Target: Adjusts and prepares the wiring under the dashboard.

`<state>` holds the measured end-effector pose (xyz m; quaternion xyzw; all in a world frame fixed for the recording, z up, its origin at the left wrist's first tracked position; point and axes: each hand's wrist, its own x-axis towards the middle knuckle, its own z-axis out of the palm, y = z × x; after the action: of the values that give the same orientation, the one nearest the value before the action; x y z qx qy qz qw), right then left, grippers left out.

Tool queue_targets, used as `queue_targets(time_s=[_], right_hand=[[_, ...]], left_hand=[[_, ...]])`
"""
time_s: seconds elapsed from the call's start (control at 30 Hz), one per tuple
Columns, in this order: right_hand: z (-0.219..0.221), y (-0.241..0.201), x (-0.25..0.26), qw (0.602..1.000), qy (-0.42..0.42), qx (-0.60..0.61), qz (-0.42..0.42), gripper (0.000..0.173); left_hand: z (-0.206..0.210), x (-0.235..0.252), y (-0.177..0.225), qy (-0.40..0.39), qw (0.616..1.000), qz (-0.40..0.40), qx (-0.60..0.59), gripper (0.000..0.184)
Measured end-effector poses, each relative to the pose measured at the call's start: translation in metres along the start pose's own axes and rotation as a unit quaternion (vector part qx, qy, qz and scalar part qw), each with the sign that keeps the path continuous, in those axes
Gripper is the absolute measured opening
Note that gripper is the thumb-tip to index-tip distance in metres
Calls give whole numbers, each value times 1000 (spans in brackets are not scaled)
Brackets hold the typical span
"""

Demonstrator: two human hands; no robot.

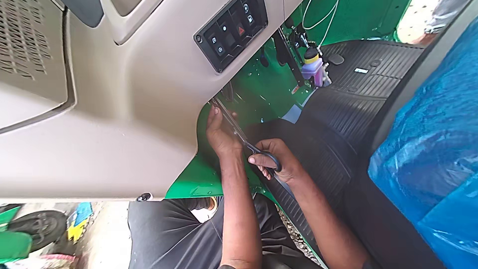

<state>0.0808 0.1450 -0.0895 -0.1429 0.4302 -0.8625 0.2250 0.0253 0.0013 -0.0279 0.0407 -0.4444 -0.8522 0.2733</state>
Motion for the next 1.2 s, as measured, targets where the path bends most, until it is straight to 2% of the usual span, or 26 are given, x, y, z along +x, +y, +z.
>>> queue_targets(time_s=[0.17,0.33,0.6,0.83,1.2], right_hand=[[0,-3,-1,1000,6,-23,10,20],[0,-7,-1,998,20,-44,27,20],[-3,-7,-1,998,14,-49,24,21],[-8,-11,-2,998,1,-59,27,21],[-7,-10,-2,997,-3,-68,37,20]], left_hand=[[-1,0,0,-6,1000,-2,-2,28],[7,1,5,21,1000,-18,-12,21],[7,13,3,21,998,16,-53,18],[8,18,7,-2,995,-21,-95,20],[5,18,5,-2,993,-6,-122,21]])
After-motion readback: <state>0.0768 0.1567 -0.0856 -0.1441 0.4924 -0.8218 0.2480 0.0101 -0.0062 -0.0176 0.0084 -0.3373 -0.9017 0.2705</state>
